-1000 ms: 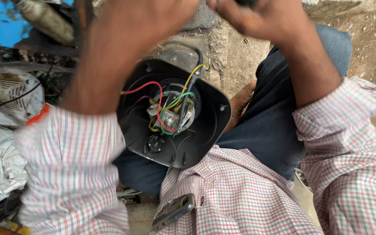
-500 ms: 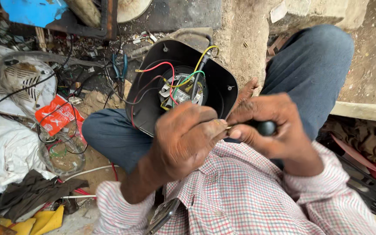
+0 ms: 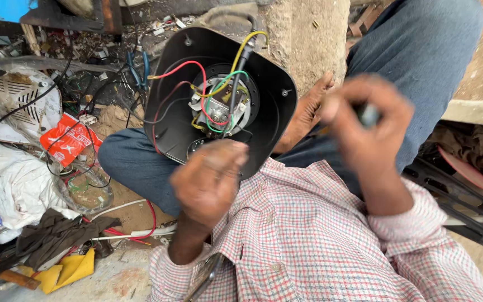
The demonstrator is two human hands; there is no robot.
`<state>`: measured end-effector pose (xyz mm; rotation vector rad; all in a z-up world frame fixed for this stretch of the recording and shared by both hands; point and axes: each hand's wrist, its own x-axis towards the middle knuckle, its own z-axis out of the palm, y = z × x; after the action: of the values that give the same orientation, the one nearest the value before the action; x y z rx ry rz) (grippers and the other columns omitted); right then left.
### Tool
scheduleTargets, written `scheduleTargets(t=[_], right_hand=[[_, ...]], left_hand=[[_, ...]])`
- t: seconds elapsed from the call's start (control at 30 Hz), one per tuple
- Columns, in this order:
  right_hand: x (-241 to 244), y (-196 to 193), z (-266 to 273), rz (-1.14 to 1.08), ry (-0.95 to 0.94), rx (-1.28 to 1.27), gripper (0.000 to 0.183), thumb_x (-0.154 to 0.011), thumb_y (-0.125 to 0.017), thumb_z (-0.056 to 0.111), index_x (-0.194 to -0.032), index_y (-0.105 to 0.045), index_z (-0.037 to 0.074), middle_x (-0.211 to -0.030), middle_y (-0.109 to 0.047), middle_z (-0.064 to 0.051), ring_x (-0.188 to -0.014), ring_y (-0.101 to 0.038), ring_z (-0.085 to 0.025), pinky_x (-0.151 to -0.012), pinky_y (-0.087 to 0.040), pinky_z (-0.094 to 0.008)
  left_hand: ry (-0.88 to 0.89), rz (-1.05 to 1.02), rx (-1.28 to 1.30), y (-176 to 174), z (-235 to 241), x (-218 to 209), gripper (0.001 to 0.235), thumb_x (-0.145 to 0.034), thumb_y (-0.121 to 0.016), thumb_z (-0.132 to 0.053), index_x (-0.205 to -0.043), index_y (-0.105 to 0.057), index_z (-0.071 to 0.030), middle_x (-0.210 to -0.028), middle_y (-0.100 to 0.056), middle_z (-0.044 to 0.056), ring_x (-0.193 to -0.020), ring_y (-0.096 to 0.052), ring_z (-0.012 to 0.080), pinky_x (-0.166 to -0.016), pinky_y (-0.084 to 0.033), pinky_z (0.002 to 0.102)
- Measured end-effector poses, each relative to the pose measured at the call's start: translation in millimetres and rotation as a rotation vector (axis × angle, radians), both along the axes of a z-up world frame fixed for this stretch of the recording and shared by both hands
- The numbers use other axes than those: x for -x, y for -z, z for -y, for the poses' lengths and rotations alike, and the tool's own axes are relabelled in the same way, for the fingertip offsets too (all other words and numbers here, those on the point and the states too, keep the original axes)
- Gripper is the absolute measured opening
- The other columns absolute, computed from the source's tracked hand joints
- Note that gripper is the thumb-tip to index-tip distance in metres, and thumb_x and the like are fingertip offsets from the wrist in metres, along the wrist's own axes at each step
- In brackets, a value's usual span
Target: The person disassembles a black cylindrical appliance, exposing internal wiring and components. They use pliers and a screwdriver to strip wire ends and adjust connections within the device while sitting on the floor.
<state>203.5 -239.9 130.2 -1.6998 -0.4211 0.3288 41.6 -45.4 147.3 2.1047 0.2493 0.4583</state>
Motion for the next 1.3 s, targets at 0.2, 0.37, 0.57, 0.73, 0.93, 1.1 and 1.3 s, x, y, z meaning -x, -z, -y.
scheduleTargets(t=[0.2, 0.37, 0.57, 0.73, 0.93, 1.1, 1.3], right_hand=[[-45.9, 40.4, 0.3, 0.018, 0.019, -0.125, 0.019, -0.102, -0.081, 0.019, -0.104, -0.070, 0.003, -0.091, -0.068, -0.003, -0.073, -0.063, -0.009, -0.066, -0.053, -0.023], [-46.8, 48.1, 9.1, 0.372, 0.015, 0.005, 0.021, -0.108, -0.082, 0.013, -0.104, -0.072, -0.004, -0.095, -0.069, -0.012, -0.082, -0.064, -0.019, -0.071, -0.047, -0.030], [-36.0, 72.8, -5.9, 0.112, 0.045, -0.258, 0.021, -0.114, -0.074, 0.020, -0.109, -0.069, 0.000, -0.086, -0.066, -0.008, -0.061, -0.059, -0.014, -0.056, -0.048, -0.026], [-40.9, 80.3, 14.1, -0.225, 0.172, -0.414, 0.020, -0.118, -0.070, 0.017, -0.106, -0.063, 0.002, -0.071, -0.058, -0.007, -0.054, -0.051, -0.014, -0.049, -0.042, -0.027], [-23.0, 94.1, 9.1, -0.482, 0.236, -0.288, 0.012, -0.110, -0.074, 0.011, -0.105, -0.064, 0.006, -0.079, -0.063, -0.006, -0.061, -0.056, -0.014, -0.052, -0.049, -0.029], [-3.5, 98.1, -5.2, -0.489, 0.015, -0.035, 0.028, -0.096, -0.081, 0.014, -0.118, -0.069, 0.000, -0.096, -0.068, -0.002, -0.069, -0.062, -0.008, -0.062, -0.054, -0.023], [-3.0, 94.8, -6.6, -0.626, -0.027, -0.055, 0.033, -0.093, -0.083, 0.013, -0.120, -0.068, 0.000, -0.093, -0.067, -0.001, -0.069, -0.060, -0.005, -0.063, -0.053, -0.019]], left_hand=[[-0.240, -0.016, -0.429, -1.2, -35.6, 9.7, 0.022, -0.094, -0.089, -0.010, -0.104, -0.070, -0.004, -0.100, -0.075, 0.009, -0.091, -0.074, 0.0243, -0.081, -0.060, 0.033], [-0.505, 0.058, -0.194, 0.3, -64.8, 51.9, 0.025, -0.106, -0.090, -0.012, -0.110, -0.069, 0.003, -0.102, -0.072, 0.011, -0.089, -0.069, 0.0190, -0.084, -0.058, 0.028], [-0.638, 0.078, -0.014, 8.0, -70.9, 81.7, 0.028, -0.100, -0.089, -0.005, -0.110, -0.066, 0.007, -0.096, -0.068, 0.011, -0.085, -0.065, 0.0118, -0.079, -0.056, 0.023], [-0.631, 0.122, 0.245, 16.8, -55.7, 91.5, 0.023, -0.099, -0.084, 0.001, -0.113, -0.065, 0.004, -0.105, -0.071, 0.012, -0.092, -0.071, 0.0143, -0.083, -0.061, 0.026], [-0.376, -0.030, -0.031, 20.5, -30.3, 66.5, 0.023, -0.091, -0.086, -0.002, -0.107, -0.070, -0.002, -0.099, -0.075, 0.012, -0.090, -0.075, 0.0211, -0.077, -0.061, 0.029], [0.017, -0.056, -0.146, 23.5, -5.2, 21.4, 0.022, -0.093, -0.086, -0.010, -0.105, -0.071, 0.000, -0.098, -0.070, 0.012, -0.089, -0.070, 0.0290, -0.081, -0.056, 0.043], [0.108, -0.026, -0.643, 26.4, 8.2, -43.0, 0.009, -0.092, -0.068, -0.010, -0.093, -0.067, -0.001, -0.125, -0.066, 0.017, -0.121, -0.061, 0.0360, -0.113, -0.044, 0.055]])
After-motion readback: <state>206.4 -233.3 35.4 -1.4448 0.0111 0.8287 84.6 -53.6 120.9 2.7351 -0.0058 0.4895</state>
